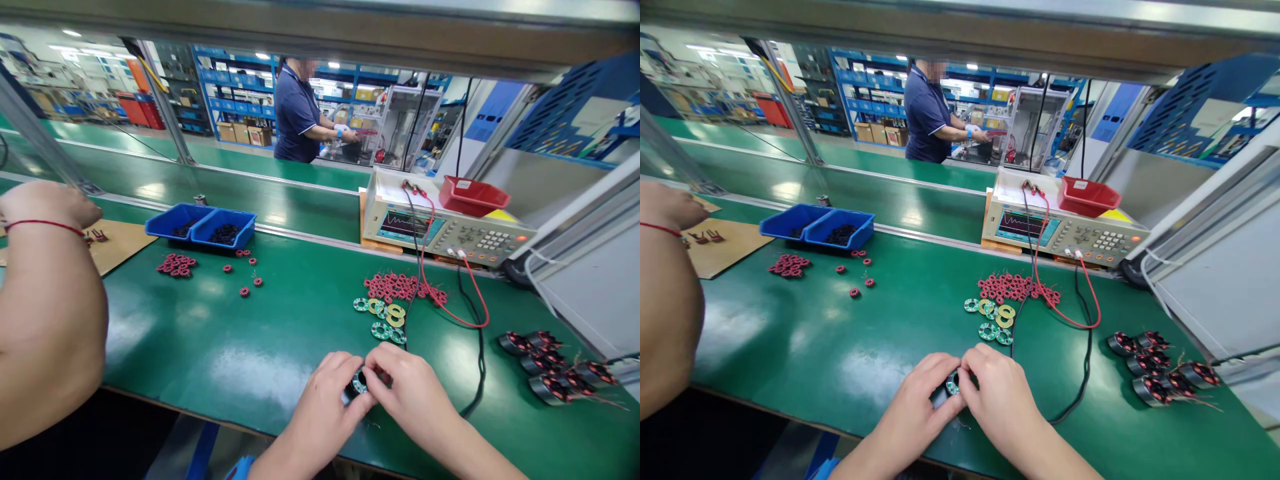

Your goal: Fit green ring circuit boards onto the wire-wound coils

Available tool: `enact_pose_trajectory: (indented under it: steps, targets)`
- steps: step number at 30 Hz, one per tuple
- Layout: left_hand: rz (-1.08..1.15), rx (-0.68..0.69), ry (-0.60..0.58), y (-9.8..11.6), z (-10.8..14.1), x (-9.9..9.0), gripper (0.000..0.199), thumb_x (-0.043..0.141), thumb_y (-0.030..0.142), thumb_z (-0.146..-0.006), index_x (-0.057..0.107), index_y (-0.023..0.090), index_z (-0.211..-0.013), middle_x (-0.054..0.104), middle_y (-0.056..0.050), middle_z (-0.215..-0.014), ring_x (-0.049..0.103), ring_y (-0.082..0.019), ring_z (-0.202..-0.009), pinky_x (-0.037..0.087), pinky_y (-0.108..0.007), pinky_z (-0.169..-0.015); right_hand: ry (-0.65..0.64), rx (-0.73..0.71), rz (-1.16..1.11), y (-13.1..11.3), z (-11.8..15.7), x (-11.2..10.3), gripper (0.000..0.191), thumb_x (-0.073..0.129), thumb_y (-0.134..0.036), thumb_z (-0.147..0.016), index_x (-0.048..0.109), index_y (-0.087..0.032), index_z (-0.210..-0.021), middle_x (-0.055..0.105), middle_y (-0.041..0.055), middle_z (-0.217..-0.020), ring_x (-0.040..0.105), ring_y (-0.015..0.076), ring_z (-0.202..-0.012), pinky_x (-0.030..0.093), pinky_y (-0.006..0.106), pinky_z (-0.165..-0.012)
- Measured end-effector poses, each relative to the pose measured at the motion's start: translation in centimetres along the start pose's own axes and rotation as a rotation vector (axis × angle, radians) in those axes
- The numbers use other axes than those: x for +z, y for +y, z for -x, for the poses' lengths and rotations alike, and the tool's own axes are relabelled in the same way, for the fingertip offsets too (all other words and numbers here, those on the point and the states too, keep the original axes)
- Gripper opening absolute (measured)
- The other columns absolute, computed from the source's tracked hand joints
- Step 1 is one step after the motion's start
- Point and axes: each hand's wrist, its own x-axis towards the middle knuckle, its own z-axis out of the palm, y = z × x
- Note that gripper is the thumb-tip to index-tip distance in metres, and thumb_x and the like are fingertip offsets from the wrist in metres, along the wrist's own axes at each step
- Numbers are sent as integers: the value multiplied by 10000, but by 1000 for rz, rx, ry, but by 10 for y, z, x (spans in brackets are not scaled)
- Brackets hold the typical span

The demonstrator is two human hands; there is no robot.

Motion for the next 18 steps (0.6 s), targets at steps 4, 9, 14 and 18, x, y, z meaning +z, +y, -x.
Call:
enact_pose_trajectory:
  steps: [4, 9, 14, 18]
  targets:
    - [6, -21, -12, 1, -1, 0, 198, 600, 175, -803, 603, 188, -1000, 605, -50, -965, 539, -200, -913, 438, -315, -826, 3, -46, -13, 1, -2, 3, 182, 439, -102, -827, 520, -183, -685, 541, 3, -678, 529, 136, -601, 372, 234, -552]
    - [-19, -31, -37, 4, -2, -2, 184, 594, 162, -798, 604, 190, -980, 604, -44, -956, 536, -205, -913, 435, -319, -823, 17, -67, -120, 6, -2, 7, 176, 439, -80, -813, 493, -182, -679, 511, -11, -657, 496, 122, -581, 360, 220, -541]
    - [-33, -34, -35, 4, 0, 0, 190, 599, 150, -782, 600, 187, -968, 603, -42, -948, 533, -207, -904, 437, -323, -818, 21, -77, -140, 8, 1, 9, 183, 424, -109, -839, 495, -180, -687, 503, -7, -657, 485, 124, -572, 356, 225, -535]
    - [-20, -37, -27, 4, -1, 1, 192, 592, 126, -776, 598, 186, -959, 602, -40, -947, 538, -201, -906, 445, -320, -816, 32, -73, -157, 9, 4, 11, 200, 405, -150, -874, 501, -182, -702, 504, 0, -670, 485, 126, -578, 363, 227, -536]
